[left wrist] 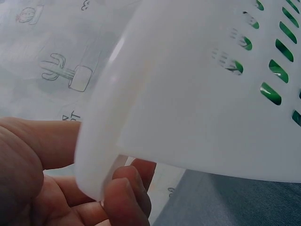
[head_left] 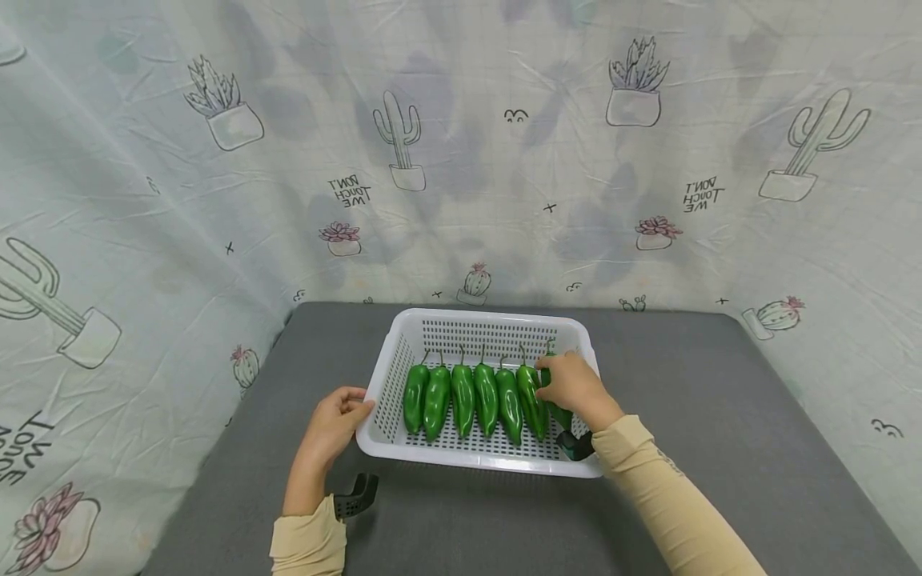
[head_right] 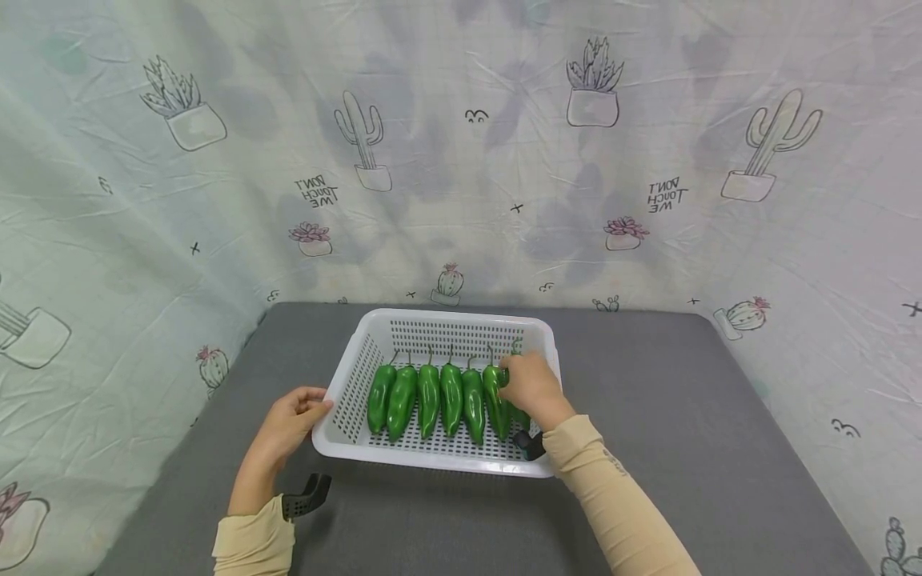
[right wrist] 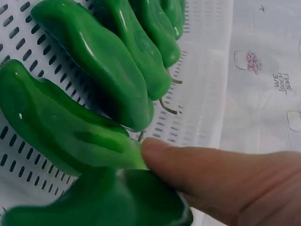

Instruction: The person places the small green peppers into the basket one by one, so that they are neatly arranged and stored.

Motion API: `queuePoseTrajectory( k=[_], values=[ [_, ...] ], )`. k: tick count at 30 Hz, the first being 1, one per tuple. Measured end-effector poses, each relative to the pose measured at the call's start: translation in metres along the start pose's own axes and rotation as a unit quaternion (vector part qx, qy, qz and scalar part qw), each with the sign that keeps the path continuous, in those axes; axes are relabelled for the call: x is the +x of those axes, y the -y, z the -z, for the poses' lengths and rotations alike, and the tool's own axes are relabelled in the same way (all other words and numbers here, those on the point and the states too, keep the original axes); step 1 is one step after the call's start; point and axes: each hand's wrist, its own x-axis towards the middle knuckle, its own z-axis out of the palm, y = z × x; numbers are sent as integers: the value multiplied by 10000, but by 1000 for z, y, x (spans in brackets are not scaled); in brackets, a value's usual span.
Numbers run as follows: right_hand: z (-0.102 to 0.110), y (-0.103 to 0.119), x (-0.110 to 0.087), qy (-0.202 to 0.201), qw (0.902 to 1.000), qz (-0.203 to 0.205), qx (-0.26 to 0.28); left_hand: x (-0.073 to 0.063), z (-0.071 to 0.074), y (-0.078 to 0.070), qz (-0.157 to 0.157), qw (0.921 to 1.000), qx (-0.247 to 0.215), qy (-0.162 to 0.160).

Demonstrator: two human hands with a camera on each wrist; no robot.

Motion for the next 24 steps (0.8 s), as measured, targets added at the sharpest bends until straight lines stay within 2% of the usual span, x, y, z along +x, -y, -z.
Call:
queuePoseTrajectory(
  k=[8, 13, 24],
  values=[
    [-4, 4, -1, -5, 9992, 231, -339, 1, 0, 0, 17, 10000, 5, 14],
    [-6, 4, 0, 127, 9989, 129, -423, 1, 0, 0, 30, 10000, -7, 16],
    [-7, 5, 3, 424, 9954, 222, -833, 4, 0, 0, 3, 10000, 6, 22]
  ],
)
